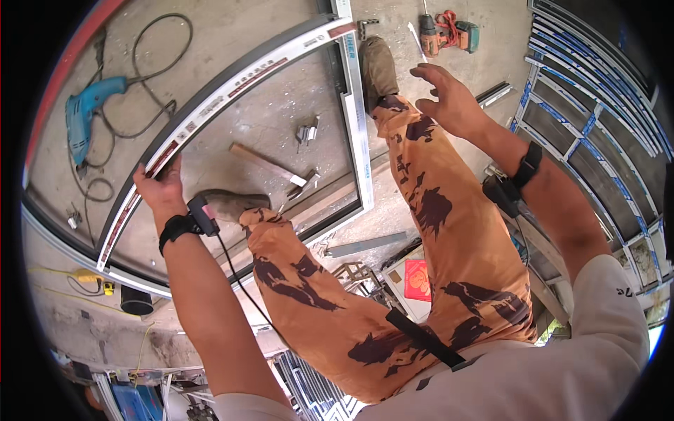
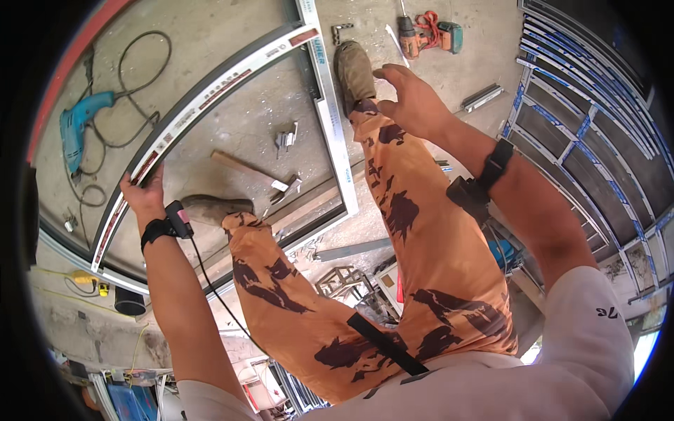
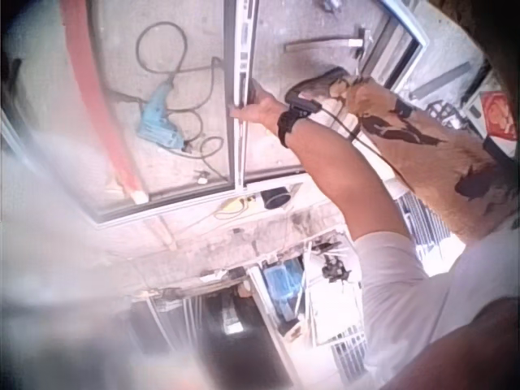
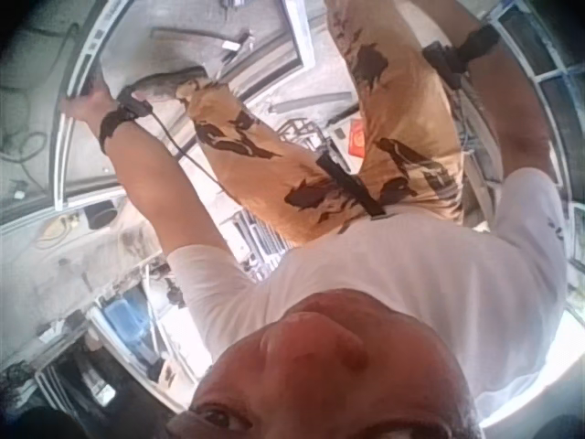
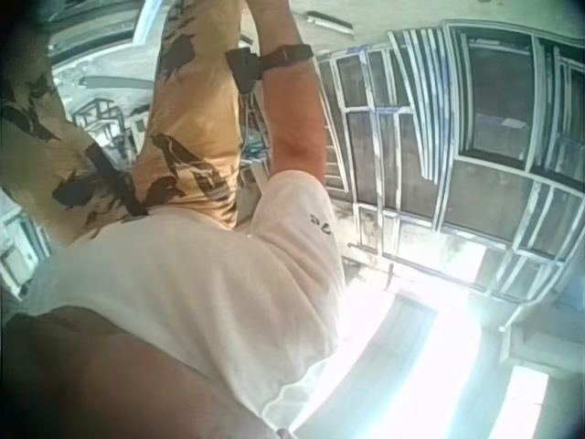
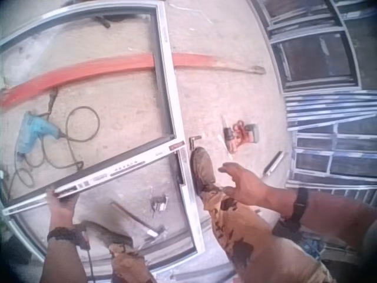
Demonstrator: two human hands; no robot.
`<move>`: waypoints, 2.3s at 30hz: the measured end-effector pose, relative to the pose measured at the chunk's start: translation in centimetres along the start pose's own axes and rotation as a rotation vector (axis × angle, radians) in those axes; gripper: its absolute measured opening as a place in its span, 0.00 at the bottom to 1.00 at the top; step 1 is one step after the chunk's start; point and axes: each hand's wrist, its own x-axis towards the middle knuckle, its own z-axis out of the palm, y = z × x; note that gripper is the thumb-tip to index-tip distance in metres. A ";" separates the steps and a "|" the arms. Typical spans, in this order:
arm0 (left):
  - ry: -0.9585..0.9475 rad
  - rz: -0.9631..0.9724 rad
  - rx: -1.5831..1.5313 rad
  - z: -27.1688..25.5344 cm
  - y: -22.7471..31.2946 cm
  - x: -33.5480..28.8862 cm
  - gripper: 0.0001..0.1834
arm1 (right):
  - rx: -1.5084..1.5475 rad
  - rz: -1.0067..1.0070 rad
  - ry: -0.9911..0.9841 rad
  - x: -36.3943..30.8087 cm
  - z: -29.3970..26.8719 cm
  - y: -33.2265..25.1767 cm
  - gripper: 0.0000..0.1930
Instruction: Assemble a metal window frame by attaching corners and drilling holes.
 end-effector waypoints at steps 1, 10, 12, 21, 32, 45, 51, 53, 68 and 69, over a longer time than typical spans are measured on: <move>0.016 0.006 0.019 0.3 0.0 0.1 0.23 | 0.013 0.080 -0.032 -0.2 -0.1 0.8 0.28; 0.175 -0.003 0.196 -1.6 -1.3 1.5 0.23 | 0.058 0.271 -0.093 -1.4 0.7 5.4 0.26; 0.344 0.001 0.285 -0.5 -2.2 0.0 0.27 | 0.068 0.259 -0.086 -1.7 0.7 6.4 0.26; -0.599 1.039 1.786 12.4 -11.9 -5.3 0.35 | 0.014 0.226 -0.006 1.8 0.8 12.0 0.28; -0.763 1.124 2.171 10.0 -18.5 -6.6 0.29 | -0.140 0.290 -0.017 9.6 1.4 21.6 0.32; -0.984 0.839 2.268 10.3 -17.1 -6.7 0.39 | -0.199 0.226 0.203 13.4 4.5 26.6 0.46; -0.936 0.854 2.219 10.2 -16.8 -6.5 0.41 | -0.246 0.205 0.189 13.4 5.6 29.0 0.48; -0.914 0.816 2.193 10.3 -17.0 -6.4 0.43 | -0.320 0.187 0.123 13.7 5.8 30.1 0.49; -0.892 0.685 2.488 4.7 -19.6 -7.0 0.34 | -0.488 0.021 -0.122 12.4 6.5 24.2 0.32; -0.877 0.674 2.461 5.5 -20.0 -7.3 0.33 | -0.418 -0.068 -0.065 11.4 5.9 24.3 0.29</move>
